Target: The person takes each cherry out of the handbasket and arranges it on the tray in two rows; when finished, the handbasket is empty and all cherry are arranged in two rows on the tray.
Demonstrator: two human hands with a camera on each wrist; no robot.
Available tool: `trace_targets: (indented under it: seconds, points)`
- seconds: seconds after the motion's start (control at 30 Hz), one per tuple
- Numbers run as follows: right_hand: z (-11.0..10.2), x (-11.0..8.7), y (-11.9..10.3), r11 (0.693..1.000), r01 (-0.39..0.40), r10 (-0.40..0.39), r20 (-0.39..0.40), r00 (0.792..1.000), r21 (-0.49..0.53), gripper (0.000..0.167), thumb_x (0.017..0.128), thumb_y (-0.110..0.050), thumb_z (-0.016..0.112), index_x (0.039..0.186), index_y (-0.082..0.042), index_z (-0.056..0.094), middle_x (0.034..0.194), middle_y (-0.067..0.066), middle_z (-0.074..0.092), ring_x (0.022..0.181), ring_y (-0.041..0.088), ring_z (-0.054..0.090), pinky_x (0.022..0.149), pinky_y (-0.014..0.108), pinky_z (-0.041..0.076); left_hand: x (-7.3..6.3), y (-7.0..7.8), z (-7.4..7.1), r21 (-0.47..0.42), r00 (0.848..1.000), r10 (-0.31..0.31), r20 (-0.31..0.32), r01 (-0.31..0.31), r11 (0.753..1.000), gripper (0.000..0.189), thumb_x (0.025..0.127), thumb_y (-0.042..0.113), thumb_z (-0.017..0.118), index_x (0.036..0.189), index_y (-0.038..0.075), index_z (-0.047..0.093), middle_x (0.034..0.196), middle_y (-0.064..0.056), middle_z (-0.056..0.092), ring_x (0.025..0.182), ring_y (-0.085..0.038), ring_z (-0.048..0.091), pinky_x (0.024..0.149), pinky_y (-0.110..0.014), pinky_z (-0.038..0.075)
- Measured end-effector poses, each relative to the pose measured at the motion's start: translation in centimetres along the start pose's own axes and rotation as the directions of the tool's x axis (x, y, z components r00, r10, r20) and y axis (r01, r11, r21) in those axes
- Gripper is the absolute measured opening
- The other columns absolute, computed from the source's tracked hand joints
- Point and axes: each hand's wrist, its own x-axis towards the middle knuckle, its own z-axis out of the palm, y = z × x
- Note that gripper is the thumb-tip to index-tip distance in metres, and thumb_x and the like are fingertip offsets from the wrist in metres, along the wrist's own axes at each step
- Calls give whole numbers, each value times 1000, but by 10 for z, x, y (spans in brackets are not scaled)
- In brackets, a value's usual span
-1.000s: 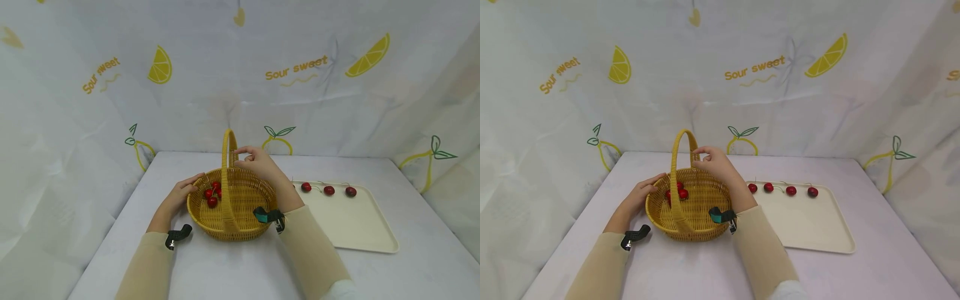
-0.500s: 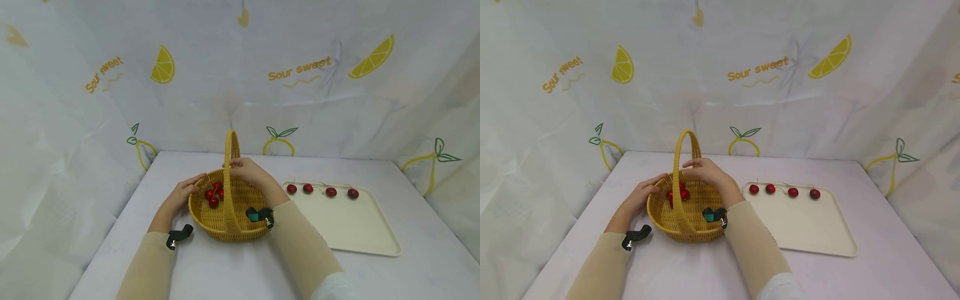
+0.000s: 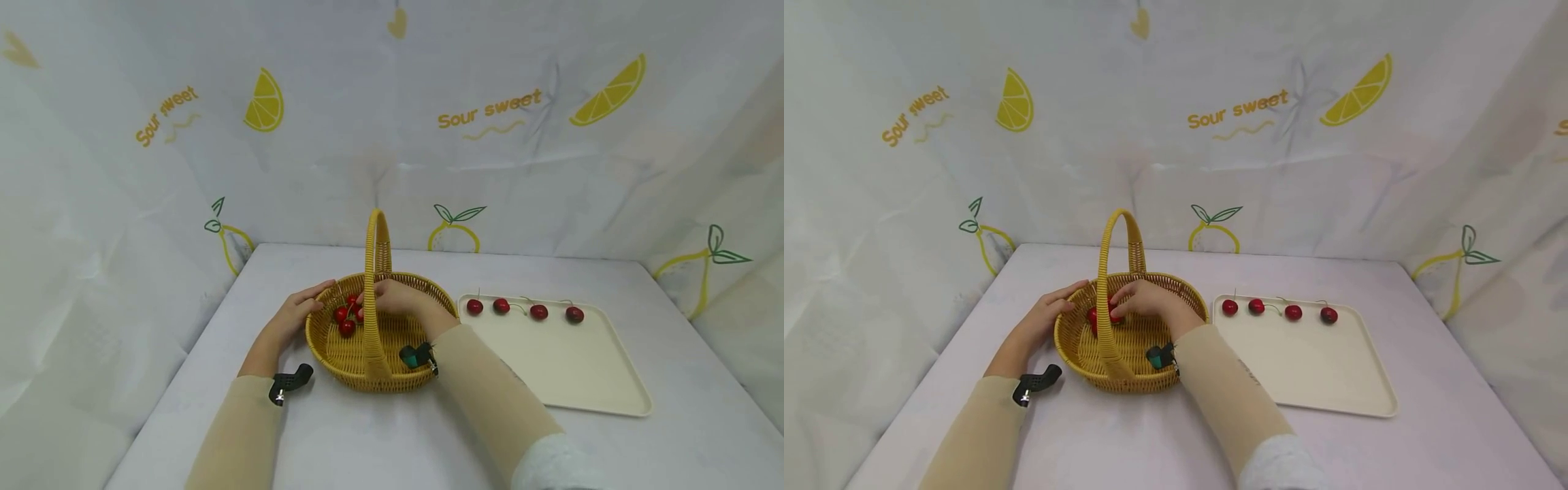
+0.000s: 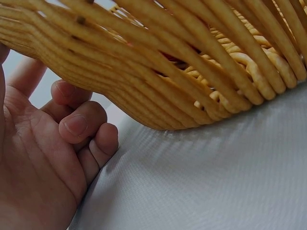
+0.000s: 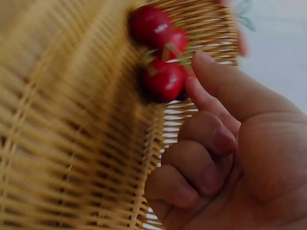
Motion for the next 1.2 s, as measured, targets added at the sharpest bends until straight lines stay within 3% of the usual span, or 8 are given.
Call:
trace_targets:
  seconds: [0.23, 0.6, 0.97, 1.2]
  points:
    - [5, 2, 2, 985, -42, 45, 17, 999, -167, 23, 100, -15, 65, 121, -9, 73, 122, 6, 68, 108, 19, 61, 95, 37, 49, 0, 1, 1, -17, 1000, 0, -5, 0, 1000, 58, 94, 13, 51, 152, 18, 54, 159, -2, 44, 152, -27, 28, 123, -52, 18]
    - [5, 4, 2, 972, -14, 26, 45, 999, -235, 7, 99, -10, 64, 97, -7, 70, 83, 1, 59, 73, 15, 48, 68, 31, 40, 0, 1, 2, -14, 1000, 1, -11, -1, 1000, 58, 93, 13, 52, 151, 19, 55, 159, -1, 44, 152, -26, 29, 123, -51, 18]
    - [-2, -5, -1, 991, 27, -27, 3, 1000, -129, 11, 93, -22, 74, 94, -11, 73, 81, 0, 62, 75, 15, 52, 71, 31, 44, 0, 0, 1, -14, 1000, 4, -10, -4, 1000, 59, 93, 11, 51, 151, 18, 55, 158, -1, 45, 152, -25, 29, 123, -51, 17]
    - [-13, -14, -3, 994, 104, -105, -43, 994, -27, 14, 91, -12, 65, 102, -7, 73, 73, -2, 51, 66, 14, 41, 62, 29, 37, 0, 0, 1, -15, 1000, 1, -8, -1, 1000, 58, 93, 13, 52, 151, 20, 55, 158, 0, 45, 152, -26, 29, 123, -52, 17]
